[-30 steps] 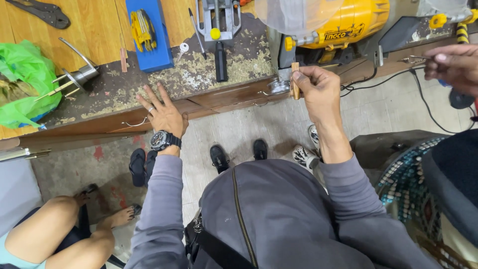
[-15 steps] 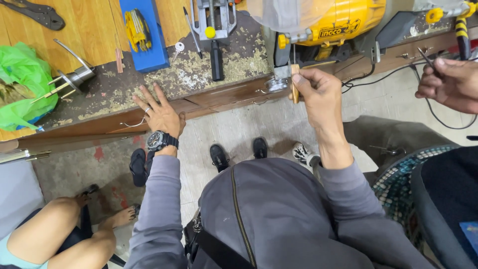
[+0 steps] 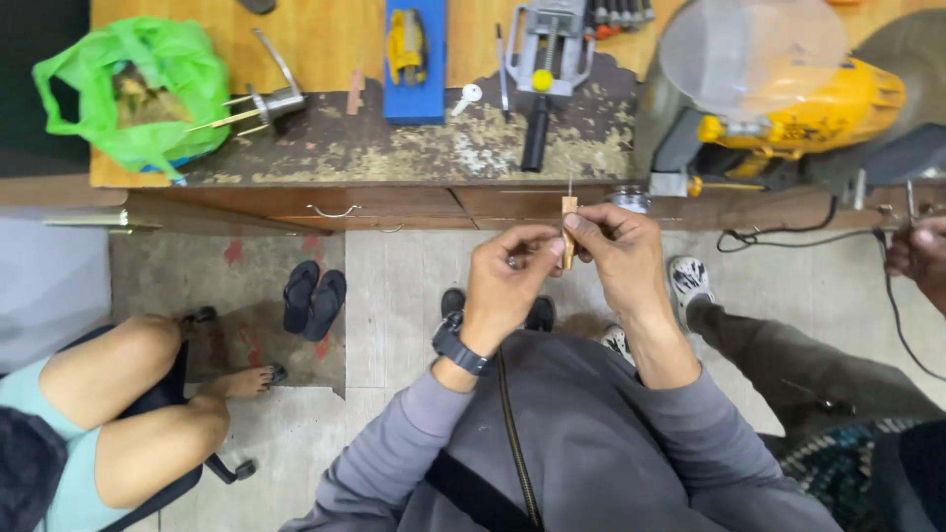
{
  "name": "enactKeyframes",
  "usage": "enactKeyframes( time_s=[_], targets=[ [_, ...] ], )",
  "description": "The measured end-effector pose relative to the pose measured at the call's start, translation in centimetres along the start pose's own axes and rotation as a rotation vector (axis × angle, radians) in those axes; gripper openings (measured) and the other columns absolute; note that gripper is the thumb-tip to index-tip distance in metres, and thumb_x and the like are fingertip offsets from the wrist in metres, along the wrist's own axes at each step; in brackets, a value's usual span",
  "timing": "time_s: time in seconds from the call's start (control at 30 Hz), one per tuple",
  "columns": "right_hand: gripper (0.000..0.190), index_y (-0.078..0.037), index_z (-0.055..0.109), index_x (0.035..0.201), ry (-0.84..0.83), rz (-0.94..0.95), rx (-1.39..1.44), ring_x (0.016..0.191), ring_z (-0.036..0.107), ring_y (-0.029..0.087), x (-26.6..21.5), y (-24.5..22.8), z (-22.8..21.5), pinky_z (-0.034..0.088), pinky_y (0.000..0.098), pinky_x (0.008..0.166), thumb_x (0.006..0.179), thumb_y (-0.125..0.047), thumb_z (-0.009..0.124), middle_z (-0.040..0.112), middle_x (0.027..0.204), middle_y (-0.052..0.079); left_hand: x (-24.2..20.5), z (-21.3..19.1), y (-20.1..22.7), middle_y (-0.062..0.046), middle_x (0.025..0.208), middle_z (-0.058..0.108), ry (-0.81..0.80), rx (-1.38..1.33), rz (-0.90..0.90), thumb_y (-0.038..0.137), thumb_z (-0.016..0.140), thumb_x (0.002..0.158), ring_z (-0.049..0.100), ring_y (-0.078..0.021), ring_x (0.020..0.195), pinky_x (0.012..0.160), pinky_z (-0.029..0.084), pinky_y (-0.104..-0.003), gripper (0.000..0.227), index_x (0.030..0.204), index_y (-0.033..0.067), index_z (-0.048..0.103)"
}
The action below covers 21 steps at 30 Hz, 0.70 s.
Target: The person sharpens a metal key blank using a bench grinder, creating sparks. They then use locking pliers to hold the key while filing it with a metal file. The person repeats the grinding and filing process to shape the key.
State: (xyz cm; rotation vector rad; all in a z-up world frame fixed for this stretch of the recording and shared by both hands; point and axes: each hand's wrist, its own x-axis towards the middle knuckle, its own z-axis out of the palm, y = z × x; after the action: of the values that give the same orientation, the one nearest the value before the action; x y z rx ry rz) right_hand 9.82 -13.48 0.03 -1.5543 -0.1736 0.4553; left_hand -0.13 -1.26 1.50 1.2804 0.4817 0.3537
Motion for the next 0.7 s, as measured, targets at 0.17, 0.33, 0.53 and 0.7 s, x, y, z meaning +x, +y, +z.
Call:
enactKeyframes(
  time_s=[0.17,0.33,0.53,0.7],
  targets=[
    [0.009,0.002,0.077,0.101,-0.056,-0.004,-0.006,0.065,0.067,0.014,0.3,-1.0,2.2,0.052,0.02,0.056,0.096,-0.005,0.075,0.068,0.073,0.015,0.0,-1.5,1.2,-0.015,0.091,0.075,0.071,0.013,-0.062,0.012,0.083,0.086,0.076,-0.0173,0.069,0.061,0.061,-0.028,0.028,0.111,0.0026,0.074],
    [0.008,0.002,0.077,0.1,-0.073,-0.003,-0.012,0.066,0.067,0.014,0.3,-1.1,3.8,0.051,0.0198,0.055,0.096,-0.005,0.075,0.068,0.073,0.015,0.2,-2.9,0.8,-0.017,0.09,0.076,0.082,-0.029,-0.088,0.011,0.084,0.086,0.076,-0.0179,0.068,0.061,0.062,-0.027,0.029,0.11,0.0007,0.073],
    [0.009,0.002,0.077,0.099,-0.048,0.005,-0.009,0.065,0.063,0.011,0.3,-0.9,5.0,0.05,0.0185,0.055,0.095,-0.005,0.076,0.066,0.069,0.013,0.5,-3.8,-0.7,-0.019,0.093,0.076,0.081,-0.132,-0.143,0.012,0.085,0.086,0.076,-0.0197,0.071,0.062,0.063,-0.027,0.032,0.112,-0.0019,0.072],
    [0.009,0.0,0.078,0.097,-0.048,0.01,-0.012,0.063,0.061,0.009,0.7,-0.4,5.5,0.049,0.0183,0.053,0.093,-0.007,0.078,0.065,0.067,0.012,0.7,-4.3,-0.6,-0.021,0.093,0.076,0.083,-0.21,-0.165,0.011,0.085,0.086,0.077,-0.022,0.071,0.061,0.065,-0.027,0.034,0.112,-0.0048,0.07]
  ],
)
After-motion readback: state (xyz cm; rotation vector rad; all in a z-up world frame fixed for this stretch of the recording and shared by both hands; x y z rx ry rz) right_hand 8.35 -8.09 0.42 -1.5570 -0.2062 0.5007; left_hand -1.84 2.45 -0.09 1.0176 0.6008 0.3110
